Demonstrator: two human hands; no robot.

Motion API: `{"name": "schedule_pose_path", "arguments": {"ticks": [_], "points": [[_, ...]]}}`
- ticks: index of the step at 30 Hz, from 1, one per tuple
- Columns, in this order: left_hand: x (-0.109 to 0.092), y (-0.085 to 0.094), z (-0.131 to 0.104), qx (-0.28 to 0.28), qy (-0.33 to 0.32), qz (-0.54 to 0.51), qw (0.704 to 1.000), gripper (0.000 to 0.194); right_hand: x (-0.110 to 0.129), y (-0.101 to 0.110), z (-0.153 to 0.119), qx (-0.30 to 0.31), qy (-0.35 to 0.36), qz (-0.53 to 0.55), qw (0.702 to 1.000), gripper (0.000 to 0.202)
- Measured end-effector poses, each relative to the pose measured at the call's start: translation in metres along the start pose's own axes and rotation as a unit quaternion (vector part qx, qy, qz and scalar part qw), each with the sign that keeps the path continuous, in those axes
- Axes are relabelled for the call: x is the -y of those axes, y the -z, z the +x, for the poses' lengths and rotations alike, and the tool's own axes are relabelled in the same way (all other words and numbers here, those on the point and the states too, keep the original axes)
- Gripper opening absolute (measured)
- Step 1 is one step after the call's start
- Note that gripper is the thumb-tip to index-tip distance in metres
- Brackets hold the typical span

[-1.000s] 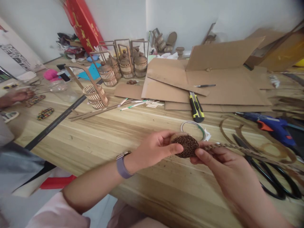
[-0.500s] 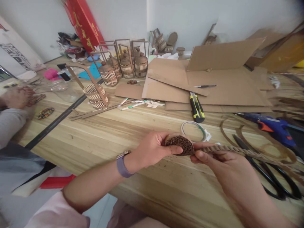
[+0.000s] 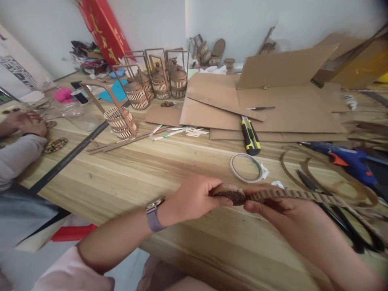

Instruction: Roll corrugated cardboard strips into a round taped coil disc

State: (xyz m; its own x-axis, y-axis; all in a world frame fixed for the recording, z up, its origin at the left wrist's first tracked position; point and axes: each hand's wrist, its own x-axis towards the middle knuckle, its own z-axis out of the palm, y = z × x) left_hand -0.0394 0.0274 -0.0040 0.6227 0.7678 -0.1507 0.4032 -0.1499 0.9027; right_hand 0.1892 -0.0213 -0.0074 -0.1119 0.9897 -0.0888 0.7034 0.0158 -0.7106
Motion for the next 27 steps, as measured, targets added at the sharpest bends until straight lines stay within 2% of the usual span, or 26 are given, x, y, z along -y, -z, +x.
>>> {"name": "schedule_pose_path", "arguments": {"ticks": [4,8,11,17,23,27], "points": [[-0.007,0.001,-0.003,0.011,-0.016,0.083,0.996,0.024,-0.003,0.001,-0.001,0.002,0.072,-0.052,0.996,0.023],[-0.014,0.002,-0.005,0.021,-0.043,0.127,0.991,0.019,0.003,-0.002,0.0,-0.039,0.183,-0.084,0.979,0.025],[-0.017,0.001,-0.006,0.023,-0.051,0.15,0.987,0.015,0.007,-0.004,0.001,-0.064,0.228,-0.098,0.967,0.029],[-0.015,-0.003,-0.007,0.038,-0.087,0.206,0.974,0.01,0.002,-0.004,-0.003,-0.039,0.224,-0.104,0.968,0.022],[-0.014,-0.005,-0.007,0.044,-0.112,0.24,0.963,0.01,0.001,-0.006,-0.01,-0.016,0.201,-0.115,0.973,0.024],[-0.016,-0.008,-0.01,0.051,-0.119,0.275,0.953,0.015,-0.003,-0.02,-0.012,-0.051,0.237,-0.195,0.951,0.024]]}}
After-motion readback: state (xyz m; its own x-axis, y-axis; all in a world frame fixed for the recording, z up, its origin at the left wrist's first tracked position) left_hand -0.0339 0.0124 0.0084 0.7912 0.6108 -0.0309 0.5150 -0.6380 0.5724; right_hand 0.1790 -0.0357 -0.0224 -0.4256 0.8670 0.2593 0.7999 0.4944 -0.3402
